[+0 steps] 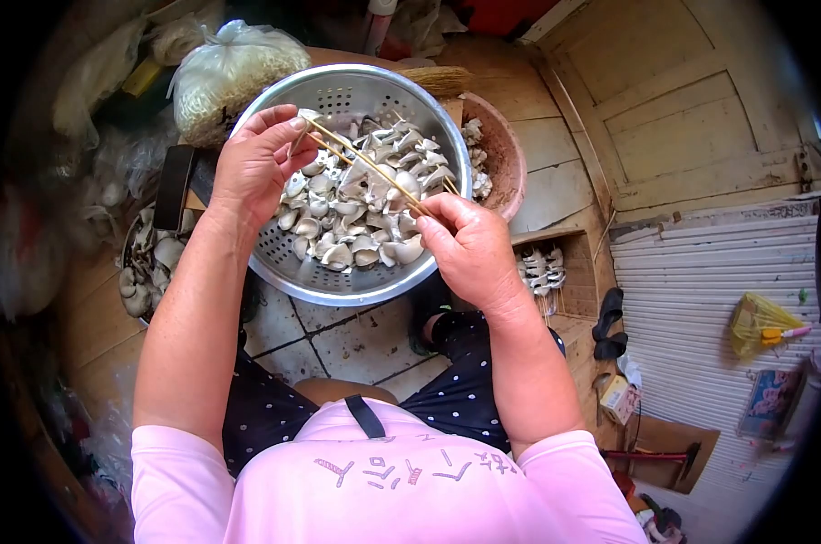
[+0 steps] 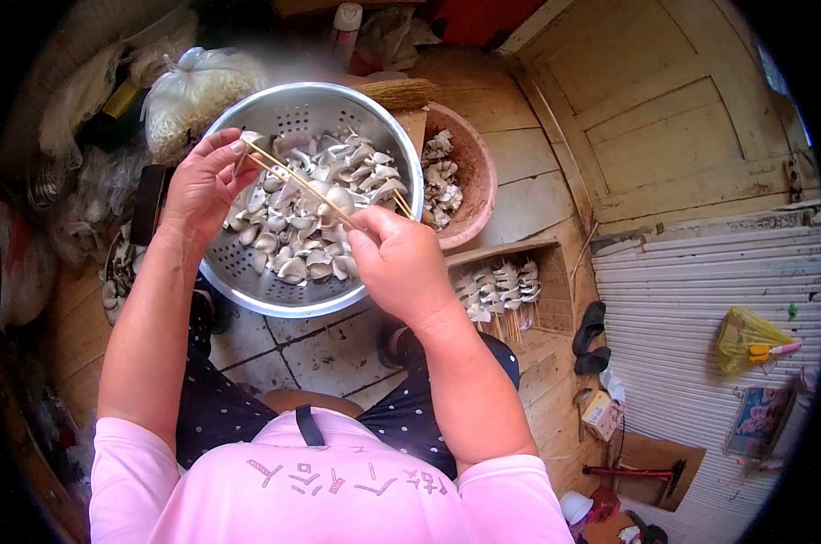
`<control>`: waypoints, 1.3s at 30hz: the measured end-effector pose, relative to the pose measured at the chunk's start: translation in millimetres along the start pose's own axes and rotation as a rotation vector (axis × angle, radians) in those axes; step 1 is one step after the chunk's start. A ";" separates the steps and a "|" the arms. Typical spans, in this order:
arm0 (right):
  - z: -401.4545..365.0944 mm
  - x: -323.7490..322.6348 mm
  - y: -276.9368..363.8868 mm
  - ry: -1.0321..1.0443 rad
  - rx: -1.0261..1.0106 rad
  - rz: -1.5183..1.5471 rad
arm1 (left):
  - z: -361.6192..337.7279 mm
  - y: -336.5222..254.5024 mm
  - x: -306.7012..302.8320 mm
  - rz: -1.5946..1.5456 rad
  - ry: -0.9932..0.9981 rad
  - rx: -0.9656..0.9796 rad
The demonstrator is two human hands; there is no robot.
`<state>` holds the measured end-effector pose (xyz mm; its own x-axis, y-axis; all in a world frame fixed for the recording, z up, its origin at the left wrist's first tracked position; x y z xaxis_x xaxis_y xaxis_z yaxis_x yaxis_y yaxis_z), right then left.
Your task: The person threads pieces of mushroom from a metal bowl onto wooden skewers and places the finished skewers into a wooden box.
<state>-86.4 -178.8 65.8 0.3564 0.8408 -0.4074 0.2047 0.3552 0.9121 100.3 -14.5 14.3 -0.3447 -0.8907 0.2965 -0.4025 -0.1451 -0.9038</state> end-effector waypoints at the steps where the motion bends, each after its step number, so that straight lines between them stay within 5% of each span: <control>1: 0.1 -0.1 -0.8 -0.002 0.019 0.000 | -0.4 -0.6 -0.2 0.000 -0.001 0.001; 29: 4.1 3.2 6.0 -0.047 -0.126 -0.129 | -25.0 20.9 24.4 0.132 0.078 -0.191; 31: 6.1 -1.9 1.6 -0.068 0.054 0.189 | -21.3 20.1 21.5 0.090 0.050 -0.193; 35: 9.1 -11.1 -5.4 -0.105 -0.001 0.008 | -7.7 30.7 4.7 0.395 0.001 -0.124; 39: 6.7 -1.6 1.3 -0.074 -0.049 0.034 | -16.0 68.7 25.3 1.466 0.431 0.042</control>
<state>-80.6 -182.4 67.3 0.4291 0.8208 -0.3771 0.1471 0.3483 0.9257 50.4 -40.1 -35.4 -0.6211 -0.0679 -0.7808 0.5232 0.7059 -0.4775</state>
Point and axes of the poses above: each hand's wrist, its own z-axis towards the middle knuckle, its own x-axis out of the palm, y = z × x, the point moved 7 cm from there along z, towards the middle knuckle, and after that the axes turned 11 degrees about z, right-handed, at the moved point
